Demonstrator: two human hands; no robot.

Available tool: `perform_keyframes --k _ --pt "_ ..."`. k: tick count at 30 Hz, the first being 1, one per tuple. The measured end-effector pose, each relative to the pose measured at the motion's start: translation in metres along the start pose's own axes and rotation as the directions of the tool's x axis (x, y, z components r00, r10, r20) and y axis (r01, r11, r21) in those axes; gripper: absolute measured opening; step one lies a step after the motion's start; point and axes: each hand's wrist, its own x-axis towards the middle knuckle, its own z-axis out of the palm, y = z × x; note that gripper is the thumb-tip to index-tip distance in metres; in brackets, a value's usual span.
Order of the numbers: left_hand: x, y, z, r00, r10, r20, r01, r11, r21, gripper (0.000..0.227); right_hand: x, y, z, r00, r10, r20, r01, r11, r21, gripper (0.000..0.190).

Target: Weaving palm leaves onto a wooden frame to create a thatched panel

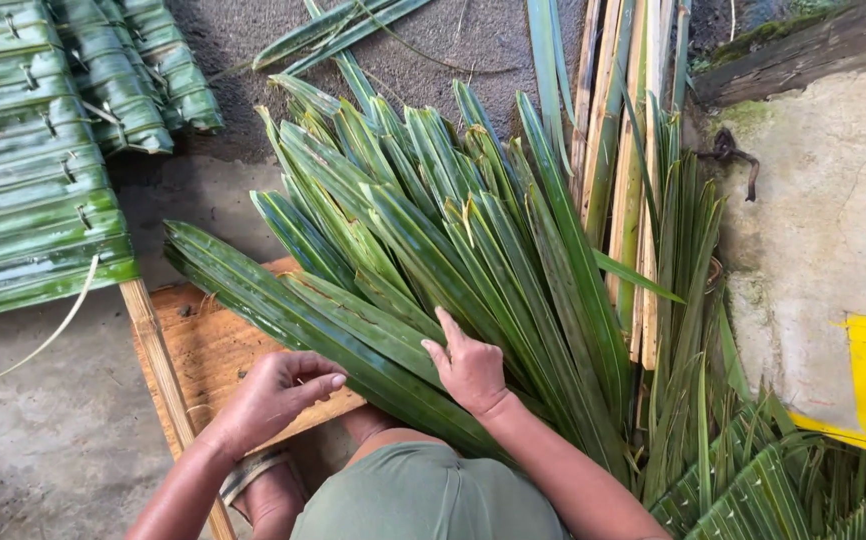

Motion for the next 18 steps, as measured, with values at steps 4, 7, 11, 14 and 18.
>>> perform_keyframes --k 4,7,11,14,18 --pt "0.002 0.005 0.001 0.999 0.042 0.003 -0.042 0.999 -0.002 0.02 0.0 0.007 0.012 0.954 0.14 0.267 -0.099 0.982 -0.163 0.077" --pt "0.001 0.005 0.001 0.998 0.056 -0.031 -0.054 0.997 0.045 0.02 0.002 0.007 0.017 0.963 0.133 0.236 -0.102 0.985 -0.137 0.05" --pt "0.003 0.002 0.002 0.994 0.102 -0.029 -0.1 0.994 0.044 0.021 0.014 0.005 0.002 0.967 0.18 0.178 -0.187 0.982 0.02 0.023" --pt "0.003 0.004 0.005 0.997 0.082 -0.012 -0.082 0.997 0.012 0.02 0.026 -0.013 -0.024 0.983 0.122 0.135 -0.142 0.979 0.148 0.019" --pt "0.005 0.004 0.011 0.995 0.091 0.043 -0.09 0.996 -0.02 0.021 0.034 -0.027 -0.034 0.972 0.019 0.236 -0.156 0.802 0.576 0.014"
